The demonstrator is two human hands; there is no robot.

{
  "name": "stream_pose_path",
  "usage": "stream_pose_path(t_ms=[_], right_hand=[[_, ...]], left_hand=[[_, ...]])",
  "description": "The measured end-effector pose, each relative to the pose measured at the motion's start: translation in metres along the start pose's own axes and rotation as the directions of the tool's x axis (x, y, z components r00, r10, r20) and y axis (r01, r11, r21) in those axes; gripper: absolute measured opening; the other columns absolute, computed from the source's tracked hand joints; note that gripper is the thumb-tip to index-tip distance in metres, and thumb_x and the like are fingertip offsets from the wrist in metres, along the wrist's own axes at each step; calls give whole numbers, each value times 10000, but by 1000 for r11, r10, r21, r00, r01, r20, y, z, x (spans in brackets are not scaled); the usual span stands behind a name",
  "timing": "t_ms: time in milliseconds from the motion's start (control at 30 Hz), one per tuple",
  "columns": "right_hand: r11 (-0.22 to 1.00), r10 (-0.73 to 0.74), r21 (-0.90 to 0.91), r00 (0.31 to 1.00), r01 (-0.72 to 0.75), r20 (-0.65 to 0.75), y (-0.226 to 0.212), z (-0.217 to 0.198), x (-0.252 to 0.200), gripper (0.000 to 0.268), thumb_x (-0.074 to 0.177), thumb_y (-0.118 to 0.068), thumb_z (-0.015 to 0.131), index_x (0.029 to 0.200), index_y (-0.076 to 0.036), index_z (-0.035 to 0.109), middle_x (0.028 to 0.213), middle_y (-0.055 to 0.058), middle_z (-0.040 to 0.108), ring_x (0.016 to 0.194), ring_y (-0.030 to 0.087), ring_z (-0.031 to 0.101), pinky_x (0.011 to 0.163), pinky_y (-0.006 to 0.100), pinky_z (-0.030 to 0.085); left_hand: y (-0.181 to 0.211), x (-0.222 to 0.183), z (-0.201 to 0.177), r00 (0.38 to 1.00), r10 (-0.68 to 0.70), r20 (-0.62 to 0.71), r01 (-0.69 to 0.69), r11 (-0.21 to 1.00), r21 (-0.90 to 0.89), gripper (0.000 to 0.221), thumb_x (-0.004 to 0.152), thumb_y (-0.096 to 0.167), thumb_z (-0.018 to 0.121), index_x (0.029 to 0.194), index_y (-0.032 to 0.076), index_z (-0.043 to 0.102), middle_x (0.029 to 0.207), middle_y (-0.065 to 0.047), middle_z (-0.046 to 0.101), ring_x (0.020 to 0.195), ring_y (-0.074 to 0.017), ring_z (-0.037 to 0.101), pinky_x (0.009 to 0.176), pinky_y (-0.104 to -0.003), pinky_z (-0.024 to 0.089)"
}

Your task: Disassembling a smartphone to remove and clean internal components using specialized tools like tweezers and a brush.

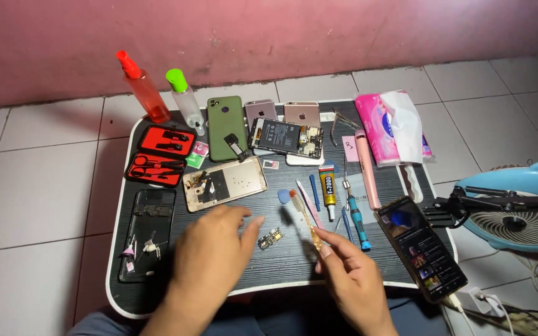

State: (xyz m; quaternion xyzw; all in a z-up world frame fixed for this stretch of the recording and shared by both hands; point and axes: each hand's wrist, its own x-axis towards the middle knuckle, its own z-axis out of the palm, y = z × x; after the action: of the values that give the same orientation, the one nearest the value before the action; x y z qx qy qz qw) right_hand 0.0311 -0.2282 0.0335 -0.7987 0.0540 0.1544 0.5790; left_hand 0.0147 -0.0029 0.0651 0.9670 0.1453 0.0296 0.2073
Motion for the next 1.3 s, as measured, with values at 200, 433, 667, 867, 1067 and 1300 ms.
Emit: stream_pose_path(t_ms=[200,433,667,867,1067,1300], right_hand=[[971,-66,-234,996,50,-61,-3,-5,-22,385,901,-208,643,1238,-206,830,891,-39,883,679,60,707,673,215,529],[911,-172,-390,983,136,-59,9,4,-40,393,882,-261,656,1248,-262,799,1032,-48,867,632,70,659,597,242,500],[738,-470,-548,883,393,0,25,10,-43,406,895,-195,667,1286,-271,749,783,-67,716,609,101,624,602,269,497],[656,-449,-665,893,357,36,34,14,-42,463,902,-243,682,1344,-382,693,694,-43,570,575,156,565,531,341,483],[546,-524,-728,847,415,90,35,29,-44,516,891,-226,699,1375,-397,649,657,-30,561,528,199,512,478,398,470],[496,-592,-721,796,483,126,40,29,-49,544,906,-235,706,1401,-440,607,624,-39,521,491,200,443,451,379,439]], left_hand=[[-2,-23,47,983,152,-101,-152,988,2,464,796,482,841,1085,142,714,998,-51,620,956,-315,591,599,-494,560],[-1,-26,54,978,155,-140,-177,970,-169,178,838,261,815,918,164,689,935,16,668,901,-267,648,631,-450,551],[-11,-16,54,972,156,-176,-191,961,-201,164,825,333,813,927,206,790,888,23,729,879,-266,655,687,-454,518],[-22,-34,45,941,220,-257,-264,953,-149,398,843,365,794,1152,116,755,1143,-48,648,998,-298,624,801,-464,521],[-21,-37,49,906,217,-364,-284,948,-143,233,814,286,810,1017,172,803,1000,-8,658,915,-273,596,734,-447,461],[-20,-35,48,909,167,-381,-247,954,-172,224,745,289,850,962,243,827,941,57,667,887,-268,577,698,-455,427]])
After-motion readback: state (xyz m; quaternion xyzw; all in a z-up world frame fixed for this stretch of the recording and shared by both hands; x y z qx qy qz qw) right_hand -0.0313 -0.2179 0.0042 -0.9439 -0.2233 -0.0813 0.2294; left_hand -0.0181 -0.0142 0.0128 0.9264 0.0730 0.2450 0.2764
